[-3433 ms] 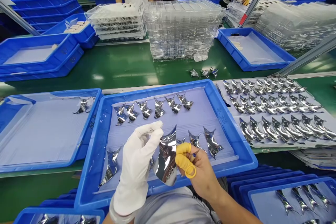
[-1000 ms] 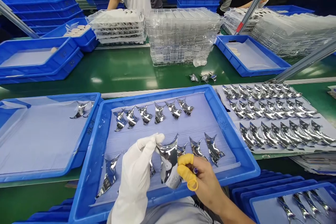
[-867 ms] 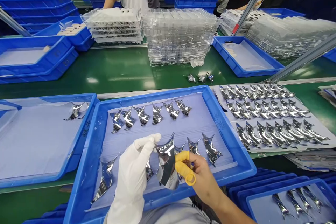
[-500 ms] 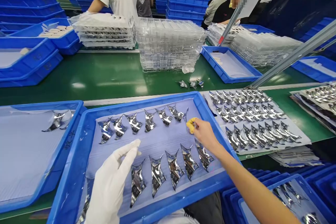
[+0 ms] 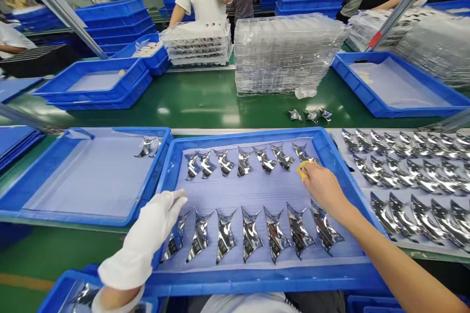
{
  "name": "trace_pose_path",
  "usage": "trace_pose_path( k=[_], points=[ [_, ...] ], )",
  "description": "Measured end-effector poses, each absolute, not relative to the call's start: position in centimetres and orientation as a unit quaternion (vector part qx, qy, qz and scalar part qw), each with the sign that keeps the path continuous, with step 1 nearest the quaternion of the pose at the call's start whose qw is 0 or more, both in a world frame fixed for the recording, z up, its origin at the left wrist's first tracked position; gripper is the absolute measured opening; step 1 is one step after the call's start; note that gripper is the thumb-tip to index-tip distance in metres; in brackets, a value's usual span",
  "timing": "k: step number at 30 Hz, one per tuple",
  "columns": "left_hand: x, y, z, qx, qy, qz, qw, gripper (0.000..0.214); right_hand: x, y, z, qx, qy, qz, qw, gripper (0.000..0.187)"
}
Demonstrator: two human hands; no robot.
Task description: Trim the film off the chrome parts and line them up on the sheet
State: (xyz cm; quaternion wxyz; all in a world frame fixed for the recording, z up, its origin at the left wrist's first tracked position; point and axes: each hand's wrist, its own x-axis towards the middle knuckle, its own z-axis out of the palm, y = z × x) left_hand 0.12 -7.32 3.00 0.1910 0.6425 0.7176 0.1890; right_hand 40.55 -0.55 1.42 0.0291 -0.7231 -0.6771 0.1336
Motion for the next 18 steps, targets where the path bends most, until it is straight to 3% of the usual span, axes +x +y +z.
trace_pose_path(
  k=[5,9,15,18],
  points=[
    [1.4,-7.5,0.4,0.629,0.746,0.09,0.197,0.023,38.7,-5.6,0.9,-0.663,-0.712,0.223,0.057,0.026],
    [1.5,-7.6,0.7,0.62,0.753,0.094,0.197,0.027,37.5,-8.5,0.0,-0.612,-0.687,0.352,0.172,0.02],
    [2.0,-8.4,5.0,0.604,0.722,0.251,0.225,0.036,34.1,-10.6,1.3,-0.547,-0.568,0.54,0.295,0.025],
    [5.6,-9.2,5.4,0.551,0.652,0.41,0.322,0.037,31.6,-11.4,2.2,-0.501,-0.5,0.613,0.351,0.033]
  ],
)
